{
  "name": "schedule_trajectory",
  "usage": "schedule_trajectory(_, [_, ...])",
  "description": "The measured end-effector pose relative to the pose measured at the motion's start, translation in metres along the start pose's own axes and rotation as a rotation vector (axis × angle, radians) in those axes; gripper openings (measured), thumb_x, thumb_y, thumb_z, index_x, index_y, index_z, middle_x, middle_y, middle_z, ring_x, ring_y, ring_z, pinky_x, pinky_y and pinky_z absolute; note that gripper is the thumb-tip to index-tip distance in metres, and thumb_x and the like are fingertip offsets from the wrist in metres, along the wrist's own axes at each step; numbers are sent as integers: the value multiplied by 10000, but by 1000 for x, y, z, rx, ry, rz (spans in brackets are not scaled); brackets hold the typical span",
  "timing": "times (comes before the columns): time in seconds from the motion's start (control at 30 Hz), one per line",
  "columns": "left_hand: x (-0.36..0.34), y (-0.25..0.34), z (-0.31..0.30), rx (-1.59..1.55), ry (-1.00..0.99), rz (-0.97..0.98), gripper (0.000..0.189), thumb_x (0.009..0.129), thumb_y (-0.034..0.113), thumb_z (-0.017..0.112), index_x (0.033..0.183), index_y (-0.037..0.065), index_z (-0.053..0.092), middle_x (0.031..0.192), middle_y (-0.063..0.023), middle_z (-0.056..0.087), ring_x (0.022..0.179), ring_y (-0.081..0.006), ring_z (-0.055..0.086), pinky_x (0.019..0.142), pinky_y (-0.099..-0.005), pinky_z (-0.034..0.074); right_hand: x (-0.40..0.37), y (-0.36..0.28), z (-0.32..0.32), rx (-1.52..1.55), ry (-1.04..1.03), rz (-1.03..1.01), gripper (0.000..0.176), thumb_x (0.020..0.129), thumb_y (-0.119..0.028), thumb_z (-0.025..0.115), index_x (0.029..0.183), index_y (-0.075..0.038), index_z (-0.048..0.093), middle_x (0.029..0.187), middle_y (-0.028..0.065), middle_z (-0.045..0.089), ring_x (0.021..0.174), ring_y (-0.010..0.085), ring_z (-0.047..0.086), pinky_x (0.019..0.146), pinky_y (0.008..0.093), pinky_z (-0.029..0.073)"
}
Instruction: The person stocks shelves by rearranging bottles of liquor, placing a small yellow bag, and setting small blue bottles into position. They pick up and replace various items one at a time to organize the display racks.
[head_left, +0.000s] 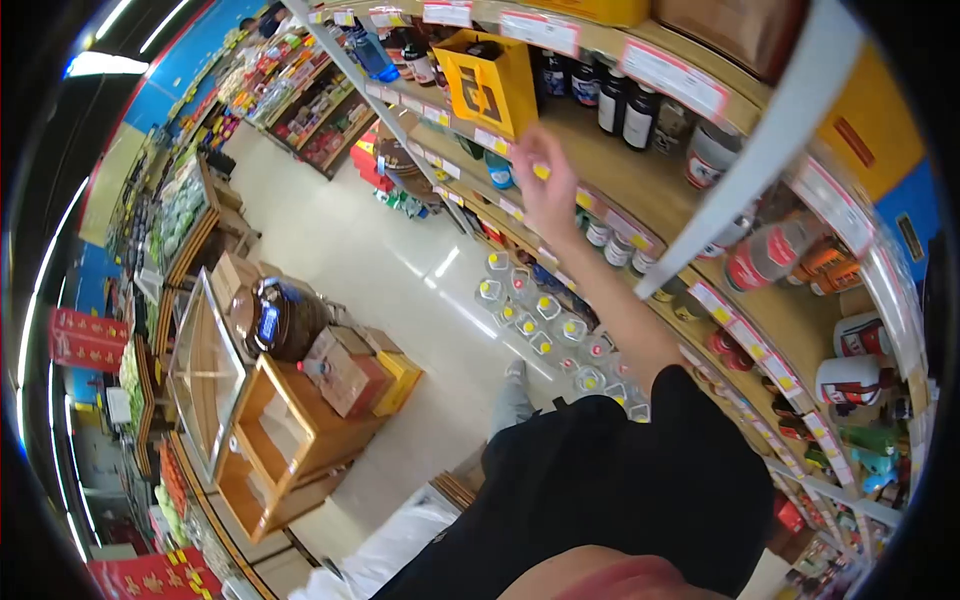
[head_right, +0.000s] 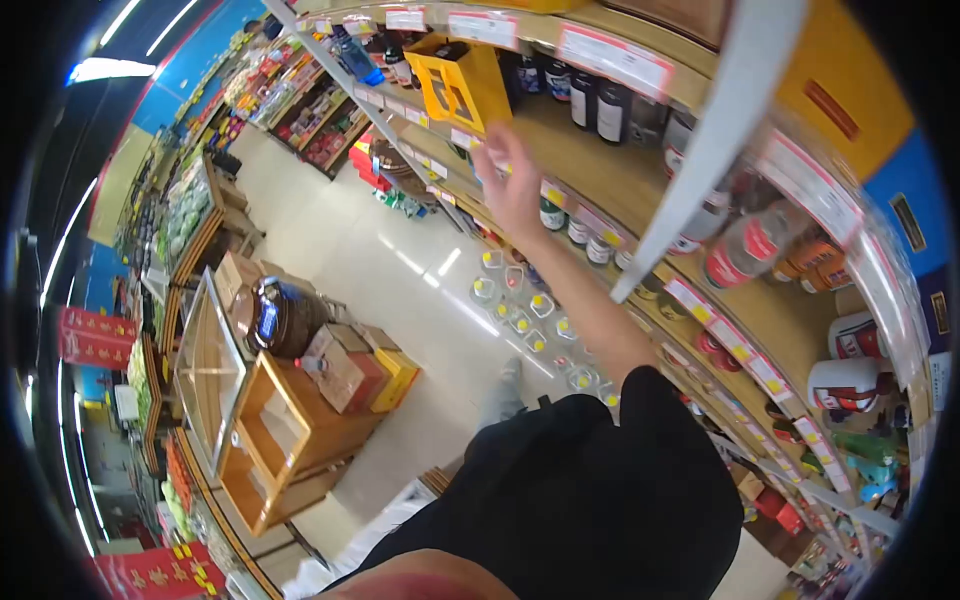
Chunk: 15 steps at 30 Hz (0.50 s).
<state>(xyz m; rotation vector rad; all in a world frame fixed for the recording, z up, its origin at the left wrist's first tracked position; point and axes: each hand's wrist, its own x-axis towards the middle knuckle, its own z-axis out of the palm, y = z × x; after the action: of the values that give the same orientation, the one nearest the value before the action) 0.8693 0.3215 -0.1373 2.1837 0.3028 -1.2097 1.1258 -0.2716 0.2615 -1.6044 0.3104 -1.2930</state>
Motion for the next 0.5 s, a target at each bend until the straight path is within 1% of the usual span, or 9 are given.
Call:
schedule_trajectory(0.1, [54, 46, -51, 112, -9, 123, 495, 922, 418, 698, 1232, 34, 736, 1181, -249, 761, 1210, -413, 696, 1024, -524, 547, 73, -15, 30, -365, 238, -293, 724, 860, -313, 890, 1389, 62, 569, 1241, 212, 642, 1108, 360, 641, 941, 458, 530])
schedule_trajectory(0.13, [76, 60, -72, 155, -16, 165, 499, 920, 423, 704, 1235, 37, 733, 1177, -246, 763, 1207, -414, 697, 1022, -525, 548, 83, 5, 34, -440, 229, -245, 892, 759, -382, 962, 1449, 6, 551, 1383, 236, 574, 1205, 411, 602, 1016, 491, 515])
schedule_trajectory(0.2, [124, 85, -125, 315, 38, 262, 508, 915, 432, 715, 1241, 43, 725, 1170, -240, 765, 1201, -416, 699, 1017, -527, 551, 86, 8, 41, -565, 196, -161, 942, 717, -400, 986, 1463, -23, 552, 1375, 248, 586, 1239, 431, 602, 1049, 500, 514])
schedule_trajectory(0.27, [186, 110, -189, 555, 201, 375, 518, 910, 442, 725, 1247, 49, 718, 1163, -234, 768, 1195, -418, 700, 1012, -529, 554, 85, 16, 47, -740, 161, -1, 916, 708, -371, 994, 1431, 4, 575, 1355, 247, 629, 1242, 405, 642, 1031, 479, 542])
schedule_trajectory(0.3, [181, 165, -235, 632, 200, 332, 468, 939, 394, 715, 1251, 47, 679, 1068, -206, 772, 1082, -414, 723, 927, -542, 573, 87, 21, 49, -696, 164, 20, 903, 713, -363, 992, 1422, 16, 580, 1340, 239, 654, 1220, 390, 661, 1027, 468, 547])
schedule_trajectory(0.33, [174, 212, -270, 601, 301, 478, 343, 984, 310, 669, 1202, 46, 689, 1015, -208, 760, 987, -414, 727, 854, -542, 576, 89, 24, 48, -657, 153, 47, 889, 719, -354, 989, 1413, 28, 585, 1324, 232, 678, 1198, 375, 680, 1023, 456, 552])
schedule_trajectory(0.37, [197, 232, -291, 451, 419, 560, 264, 1011, 253, 643, 1151, 33, 687, 965, -197, 744, 919, -403, 719, 806, -519, 566, 91, 19, 54, -605, 154, 82, 867, 742, -332, 983, 1412, 39, 576, 1298, 205, 713, 1196, 331, 693, 1041, 426, 541])
schedule_trajectory(0.4, [189, 272, -313, 243, 473, 575, 285, 1022, 253, 642, 1168, 13, 695, 996, -198, 751, 944, -390, 723, 827, -476, 563, 88, 23, 53, -594, 125, 100, 859, 750, -324, 980, 1415, 35, 573, 1309, 196, 709, 1207, 314, 688, 1053, 418, 534])
schedule_trajectory(0.5, [271, 296, -352, 87, 428, 514, 364, 1036, 286, 658, 1242, -11, 691, 1041, -203, 757, 953, -363, 727, 856, -446, 567, 99, 25, 44, -449, 76, 133, 838, 773, -297, 976, 1431, 15, 562, 1350, 155, 693, 1250, 246, 658, 1108, 390, 496])
